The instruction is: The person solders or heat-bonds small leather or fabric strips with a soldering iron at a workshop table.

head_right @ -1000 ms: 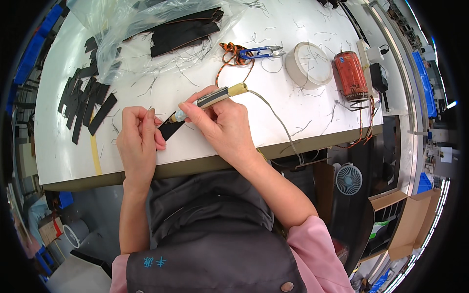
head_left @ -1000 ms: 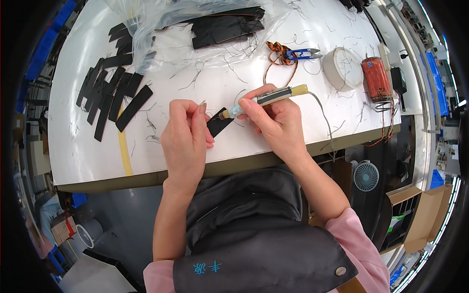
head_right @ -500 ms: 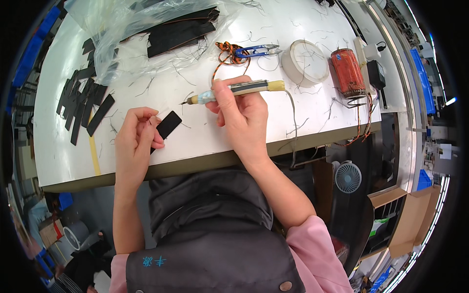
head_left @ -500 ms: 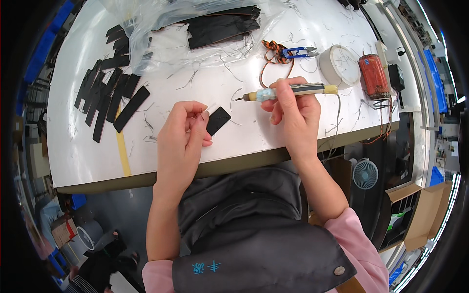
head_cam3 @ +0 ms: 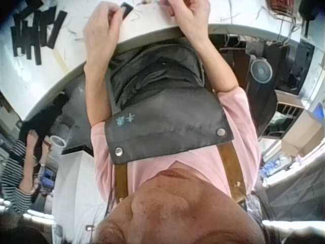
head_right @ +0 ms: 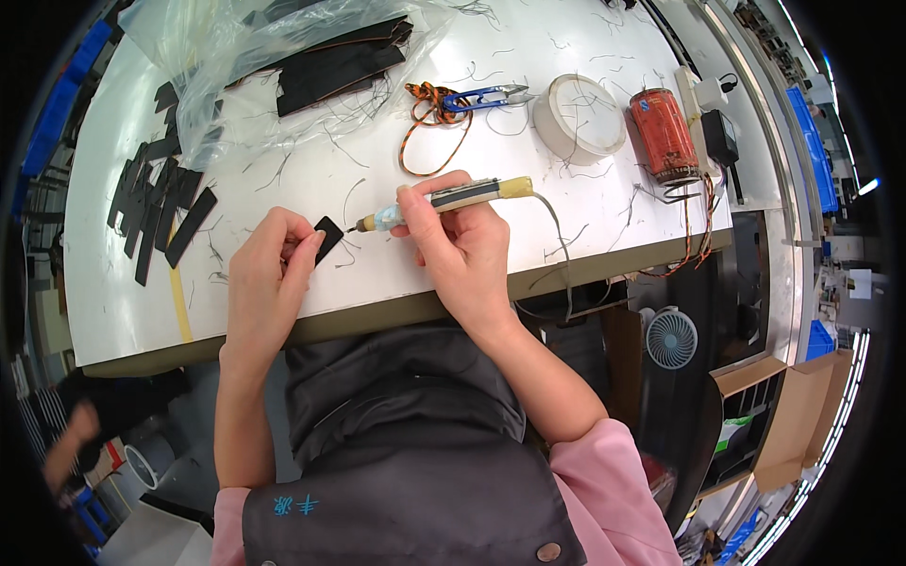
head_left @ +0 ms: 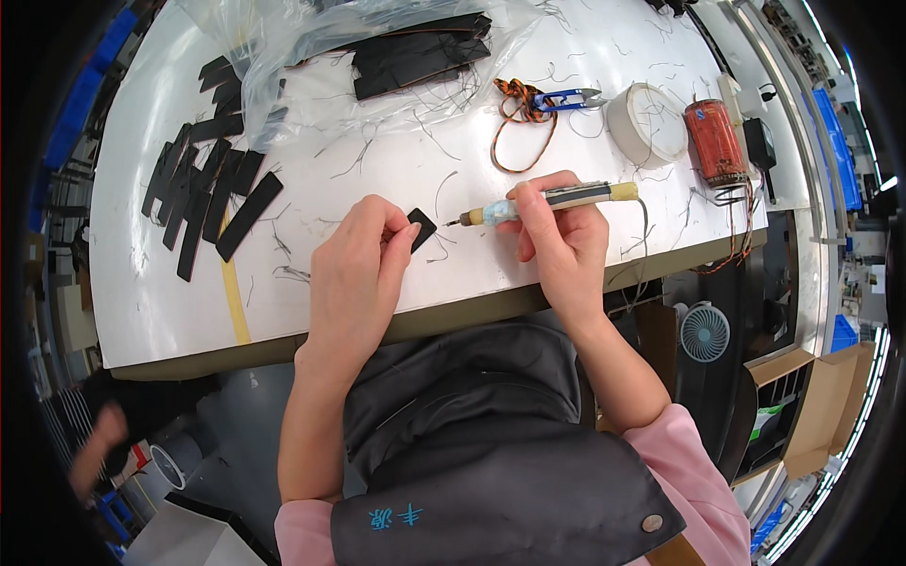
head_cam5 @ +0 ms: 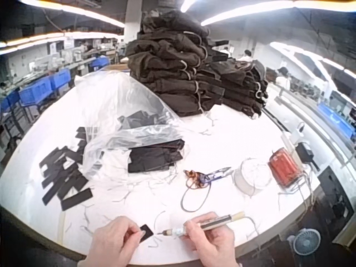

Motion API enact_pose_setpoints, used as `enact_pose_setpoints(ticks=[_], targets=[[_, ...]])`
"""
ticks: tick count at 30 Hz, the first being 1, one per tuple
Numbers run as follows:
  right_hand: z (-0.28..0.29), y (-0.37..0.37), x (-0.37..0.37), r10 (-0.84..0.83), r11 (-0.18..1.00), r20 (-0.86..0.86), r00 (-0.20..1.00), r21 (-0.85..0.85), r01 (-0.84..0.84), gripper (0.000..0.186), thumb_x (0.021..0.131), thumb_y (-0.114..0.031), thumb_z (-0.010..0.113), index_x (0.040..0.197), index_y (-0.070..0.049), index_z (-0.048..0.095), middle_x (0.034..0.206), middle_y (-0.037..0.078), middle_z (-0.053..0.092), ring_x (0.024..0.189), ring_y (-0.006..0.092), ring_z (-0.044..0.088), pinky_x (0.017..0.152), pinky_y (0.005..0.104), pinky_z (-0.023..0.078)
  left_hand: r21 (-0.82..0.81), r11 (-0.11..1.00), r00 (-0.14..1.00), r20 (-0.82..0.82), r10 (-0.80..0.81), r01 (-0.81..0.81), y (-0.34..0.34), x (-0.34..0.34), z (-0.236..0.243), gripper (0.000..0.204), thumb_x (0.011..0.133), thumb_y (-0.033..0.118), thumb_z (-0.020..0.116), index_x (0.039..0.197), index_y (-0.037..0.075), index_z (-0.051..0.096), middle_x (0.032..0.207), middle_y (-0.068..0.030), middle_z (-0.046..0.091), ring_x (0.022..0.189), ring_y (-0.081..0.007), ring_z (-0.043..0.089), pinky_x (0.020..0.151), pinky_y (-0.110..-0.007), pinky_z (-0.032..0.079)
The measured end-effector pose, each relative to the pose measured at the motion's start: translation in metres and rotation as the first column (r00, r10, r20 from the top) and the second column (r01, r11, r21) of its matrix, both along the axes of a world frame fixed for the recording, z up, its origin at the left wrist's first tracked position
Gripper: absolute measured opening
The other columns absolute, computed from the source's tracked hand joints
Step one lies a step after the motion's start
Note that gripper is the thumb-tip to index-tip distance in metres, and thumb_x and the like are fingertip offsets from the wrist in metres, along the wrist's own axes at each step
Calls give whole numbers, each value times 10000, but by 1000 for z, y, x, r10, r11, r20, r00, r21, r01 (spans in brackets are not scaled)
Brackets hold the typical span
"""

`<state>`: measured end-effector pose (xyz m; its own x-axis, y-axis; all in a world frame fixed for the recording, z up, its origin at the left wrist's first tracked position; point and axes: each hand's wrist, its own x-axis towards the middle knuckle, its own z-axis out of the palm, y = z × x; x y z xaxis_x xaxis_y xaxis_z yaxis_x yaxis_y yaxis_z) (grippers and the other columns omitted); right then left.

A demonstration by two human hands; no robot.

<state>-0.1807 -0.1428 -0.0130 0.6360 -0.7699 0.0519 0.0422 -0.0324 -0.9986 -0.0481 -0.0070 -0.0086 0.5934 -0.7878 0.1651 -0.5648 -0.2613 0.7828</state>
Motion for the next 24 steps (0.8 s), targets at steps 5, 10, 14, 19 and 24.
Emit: enact_pose_setpoints(ticks=[5,10,14,19,24], targets=[[-3,1,2,10,1000,-19,1000,-14,-10,156,925,-145,629,919,9,610,684,31,653,541,18,532,460,176,362,5,1000,1000,17,2,-2,-1,-1,2,90,912,53,579,886,-6,516,713,-80,554,597,-144,535,572,-275,434],[-4,1,4,5,999,-73,997,-34,-7,164,904,-149,657,879,10,631,639,22,644,499,5,475,454,176,346,4,1000,1000,-4,16,-16,-2,-1,1,93,914,54,576,883,-4,511,713,-81,563,601,-148,547,574,-277,439],[-4,1,3,13,998,-93,996,-57,-18,174,896,-158,668,866,10,637,623,18,641,490,4,472,451,176,344,2,1000,1000,2,21,-21,-2,-2,2,95,913,55,578,882,-4,511,715,-82,564,599,-148,548,572,-280,439],[-3,0,4,19,997,-113,993,-68,-27,177,898,-163,668,873,9,635,633,21,646,498,6,484,450,175,346,-13,1000,1000,10,16,-16,0,-1,-3,75,926,56,554,900,0,511,737,-75,584,589,-126,548,559,-263,440],[-1,1,3,-1,1000,-23,1000,7,1,170,908,-160,654,907,6,615,672,35,650,523,16,516,452,173,363,23,998,981,-183,60,-57,3,1,1,72,953,67,518,919,6,501,757,-67,604,572,-80,530,546,-223,445]])
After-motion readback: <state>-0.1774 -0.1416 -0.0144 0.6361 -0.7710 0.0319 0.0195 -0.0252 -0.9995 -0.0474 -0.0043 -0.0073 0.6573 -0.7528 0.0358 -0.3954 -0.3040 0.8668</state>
